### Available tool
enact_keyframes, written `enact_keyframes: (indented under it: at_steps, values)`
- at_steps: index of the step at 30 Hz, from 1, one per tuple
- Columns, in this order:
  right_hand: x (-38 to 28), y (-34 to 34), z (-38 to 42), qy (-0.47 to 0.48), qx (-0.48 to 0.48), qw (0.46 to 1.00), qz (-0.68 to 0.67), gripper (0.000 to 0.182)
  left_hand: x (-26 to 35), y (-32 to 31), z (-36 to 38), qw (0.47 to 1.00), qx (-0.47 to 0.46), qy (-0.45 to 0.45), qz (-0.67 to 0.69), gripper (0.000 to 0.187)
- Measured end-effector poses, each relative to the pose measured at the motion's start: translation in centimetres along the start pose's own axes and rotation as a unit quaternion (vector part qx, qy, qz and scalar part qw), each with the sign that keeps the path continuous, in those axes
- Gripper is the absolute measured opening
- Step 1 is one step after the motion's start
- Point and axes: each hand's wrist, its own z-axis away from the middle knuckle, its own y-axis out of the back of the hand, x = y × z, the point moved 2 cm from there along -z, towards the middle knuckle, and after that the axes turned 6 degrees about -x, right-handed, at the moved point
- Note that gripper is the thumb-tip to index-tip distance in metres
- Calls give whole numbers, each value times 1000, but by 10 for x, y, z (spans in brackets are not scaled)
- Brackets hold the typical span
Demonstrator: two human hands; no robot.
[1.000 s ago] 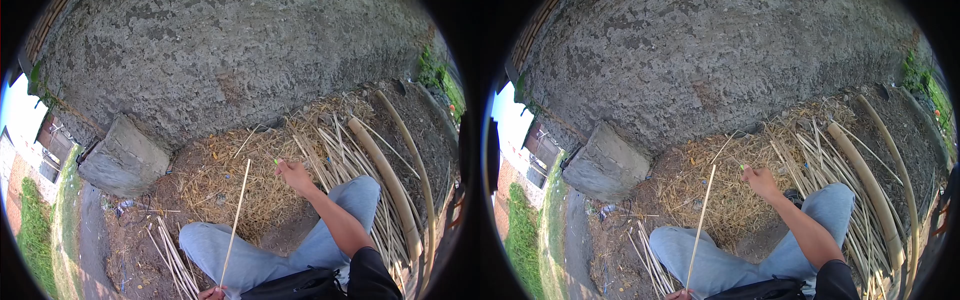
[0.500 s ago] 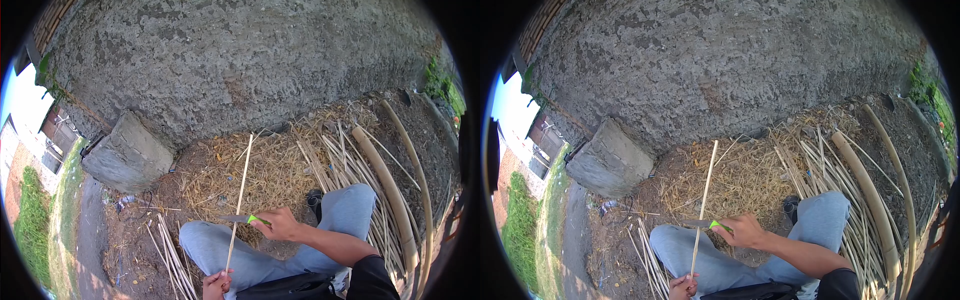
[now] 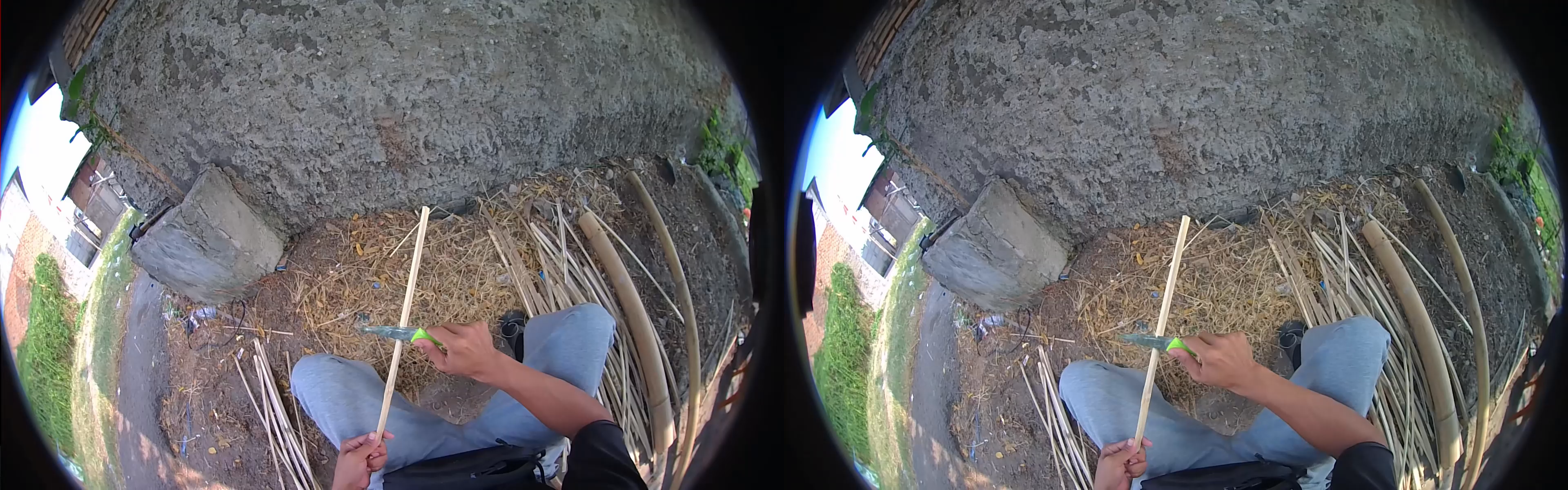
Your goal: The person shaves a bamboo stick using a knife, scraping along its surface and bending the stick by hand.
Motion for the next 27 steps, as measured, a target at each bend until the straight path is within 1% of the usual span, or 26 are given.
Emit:
enact_keyframes:
  at_steps: [1, 2, 3, 5, 7, 9, 10, 11, 13, 14, 15, 17, 19, 22, 25, 27]
  values:
    - [0, 0, 0, 5, 16, 1000, 1, 26, -4, 3, -2, 1000, 0, 1, 2, 23]
    - [-3, -1, 2, 1, -13, 1000, 11, 26, -5, 5, -5, 1000, -4, 0, 9, 23]
    - [-7, 1, 4, 4, -15, 1000, 12, 26, -6, 6, -8, 1000, -8, -2, 17, 23]
    - [-19, 1, 10, 56, -61, 997, 7, 27, -8, 8, -7, 1000, -3, -3, 26, 22]
    - [-13, -3, 8, 56, -60, 997, 3, 27, -9, 11, -5, 999, 3, -2, 34, 22]
    - [12, 0, -8, -54, 12, 998, 18, 28, -13, 16, -1, 999, 0, 7, 31, 23]
    - [28, 4, -17, -95, 24, 994, 57, 26, -14, 17, 1, 1000, -1, 9, 30, 23]
    - [29, 7, -18, -96, 25, 993, 60, 26, -15, 17, 4, 999, 5, 12, 32, 23]
    - [28, 9, -21, -68, -10, 997, 39, 26, -12, 14, 9, 999, 9, 12, 33, 23]
    - [18, 7, -16, -17, -7, 1000, 23, 25, -8, 11, 11, 999, 20, 11, 37, 23]
    - [9, 3, -8, -15, -4, 1000, 24, 25, -5, 10, 11, 999, 31, 9, 43, 22]
    - [-7, -3, 4, 54, -41, 998, -8, 29, -3, 13, 7, 999, 14, 11, 52, 22]
    - [-2, -2, 1, 35, -56, 998, -5, 29, -6, 14, 8, 998, 1, 21, 60, 21]
    - [10, -7, -5, 21, -27, 998, 59, 29, -3, 5, 3, 999, 2, 22, 45, 18]
    - [16, -14, -9, 19, -16, 997, 72, 30, -2, 2, -8, 999, 15, 2, 28, 15]
    - [17, -17, -9, 10, -21, 997, 69, 30, -6, 7, -12, 1000, 16, 17, 21, 15]
